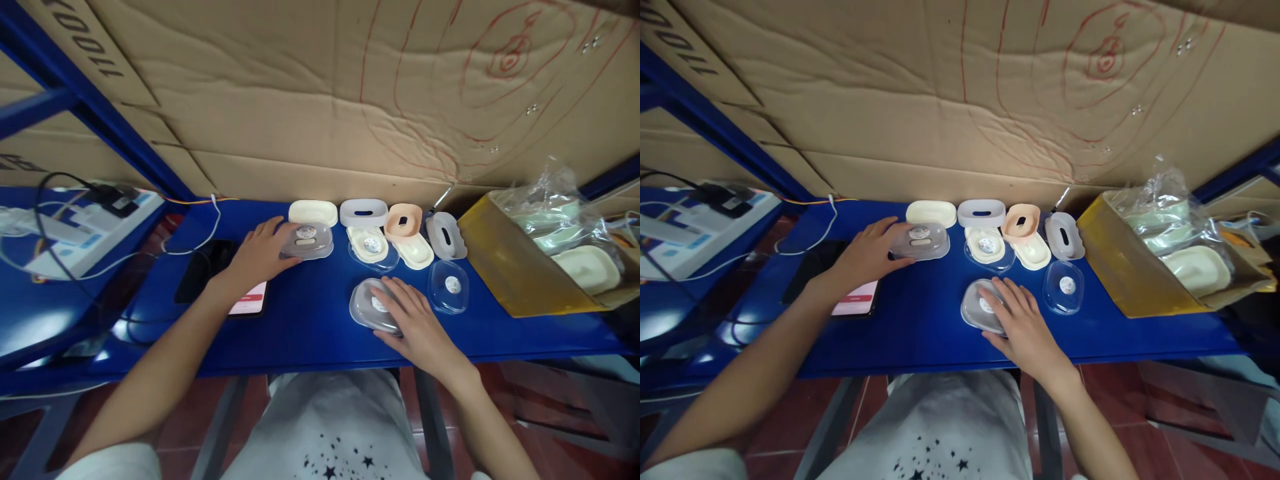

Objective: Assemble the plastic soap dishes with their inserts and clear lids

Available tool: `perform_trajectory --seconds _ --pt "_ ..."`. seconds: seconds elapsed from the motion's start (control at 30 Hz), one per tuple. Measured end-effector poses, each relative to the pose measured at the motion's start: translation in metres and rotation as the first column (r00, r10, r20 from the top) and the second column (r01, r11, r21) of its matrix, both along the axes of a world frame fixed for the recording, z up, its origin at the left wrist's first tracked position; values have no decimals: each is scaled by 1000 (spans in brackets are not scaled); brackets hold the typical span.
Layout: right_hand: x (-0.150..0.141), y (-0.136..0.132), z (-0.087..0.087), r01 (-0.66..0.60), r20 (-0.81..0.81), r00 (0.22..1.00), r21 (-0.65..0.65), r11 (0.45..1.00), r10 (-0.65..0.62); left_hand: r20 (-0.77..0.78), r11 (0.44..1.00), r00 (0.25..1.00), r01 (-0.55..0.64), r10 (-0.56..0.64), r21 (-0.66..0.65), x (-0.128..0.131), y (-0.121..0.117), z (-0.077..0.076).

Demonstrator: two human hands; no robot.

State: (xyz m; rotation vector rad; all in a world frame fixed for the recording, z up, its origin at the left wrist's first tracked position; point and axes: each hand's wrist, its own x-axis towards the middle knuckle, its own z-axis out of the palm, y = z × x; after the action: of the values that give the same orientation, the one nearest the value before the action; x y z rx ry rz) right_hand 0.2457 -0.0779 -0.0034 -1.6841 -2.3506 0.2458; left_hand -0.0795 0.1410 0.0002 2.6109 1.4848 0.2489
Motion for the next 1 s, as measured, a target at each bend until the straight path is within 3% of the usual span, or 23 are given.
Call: perform_trajectory --seconds 0.13,0.27,0.43,0.63,0.73,0.87,1.0 --pt "7 -6 -1 35 -12 999 31 999 -35 -60 999 998 29 -27 37 -11 13 6" --pt "-7 -2 0 -15 -9 1000 10 1000 15 -26 989 989 143 -144 -33 -17 22 6" --pt "-21 18 7 -105 -21 994 -29 994 105 104 940 951 303 -290 -154 -8 27 6" --pt "-20 34 7 -91 -30 995 -38 995 90 150 918 938 340 -314 -206 3 33 18" --pt "-21 34 3 -75 -40 996 -22 997 74 209 953 947 274 -244 -131 -15 44 28" --pt "-25 34 -3 -61 -34 998 -7 998 60 221 998 973 67 -66 3 -62 65 35" --pt "-34 42 -8 -53 -30 998 12 998 54 169 989 974 -144 149 -42 -94 88 27"
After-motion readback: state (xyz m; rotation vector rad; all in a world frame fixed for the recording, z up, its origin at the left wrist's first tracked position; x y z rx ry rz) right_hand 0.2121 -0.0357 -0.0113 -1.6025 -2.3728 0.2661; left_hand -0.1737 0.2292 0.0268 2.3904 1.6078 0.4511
